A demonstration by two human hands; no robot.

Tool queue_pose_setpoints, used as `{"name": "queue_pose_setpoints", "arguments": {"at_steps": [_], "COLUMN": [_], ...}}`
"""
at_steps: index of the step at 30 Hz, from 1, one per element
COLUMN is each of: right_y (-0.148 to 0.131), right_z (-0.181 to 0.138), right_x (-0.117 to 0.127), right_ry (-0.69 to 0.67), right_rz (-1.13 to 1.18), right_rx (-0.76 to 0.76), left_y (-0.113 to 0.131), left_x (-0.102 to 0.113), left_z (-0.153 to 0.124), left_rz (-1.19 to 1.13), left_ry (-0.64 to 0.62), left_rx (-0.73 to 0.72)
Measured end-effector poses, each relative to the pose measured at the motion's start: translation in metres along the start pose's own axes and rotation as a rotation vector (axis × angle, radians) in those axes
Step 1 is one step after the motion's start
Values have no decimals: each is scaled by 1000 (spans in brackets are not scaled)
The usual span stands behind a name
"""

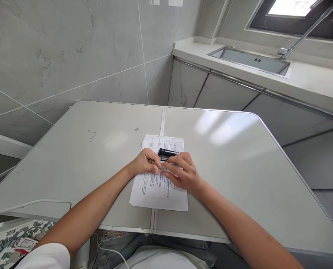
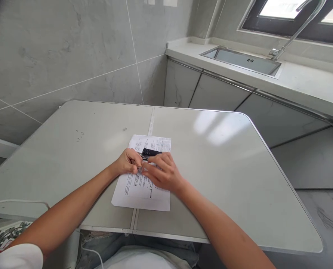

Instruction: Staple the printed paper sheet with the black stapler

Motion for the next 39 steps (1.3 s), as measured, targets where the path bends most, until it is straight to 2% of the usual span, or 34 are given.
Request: {"name": "queue_pose_setpoints", "arguments": {"at_steps": [2, 4, 9, 16, 23, 26, 28, 30, 34, 37, 39], "right_y": [-5, -5, -6, -8, -11, 0, 18, 42, 92, 117, 130], "right_z": [-4, -6, -9, -9, 1, 5, 4, 1, -9, -19, -26], "right_x": [-3, -3, -2, 1, 11, 22, 33, 43, 57, 58, 55], "right_ry": [-63, -68, -37, 72, 224, 364, 478, 534, 441, 349, 286], "right_rz": [-22, -37, -22, 86, 263, 273, 203, 116, 44, -13, -9], "right_rx": [75, 98, 184, 312, 226, 62, -108, -279, -581, -715, -780], "left_y": [0, 2, 7, 8, 11, 14, 15, 16, 15, 22, 29], "left_x": [-3, -6, -12, -17, -16, -17, -14, -8, 11, 26, 38], "left_z": [-1, -2, -2, 1, 0, -2, -5, -7, -10, -12, -12], "left_rz": [67, 123, 187, 118, 188, 231, 239, 217, 235, 490, 682], "left_ry": [-36, -56, -113, -158, -155, -123, -15, 162, 550, 791, 899], "left_rx": [-2, -9, -55, -106, -175, -179, -199, -240, -280, -305, -334]}}
Point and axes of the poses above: each hand's wrist, its own z-axis towards the middle knuckle, its own x-axis out of the back of the hand, y = z × x, the point moved 4 cm from there along z, towards the middle knuckle, and after that the axes turned 8 degrees about z, right-handed, at the moved point
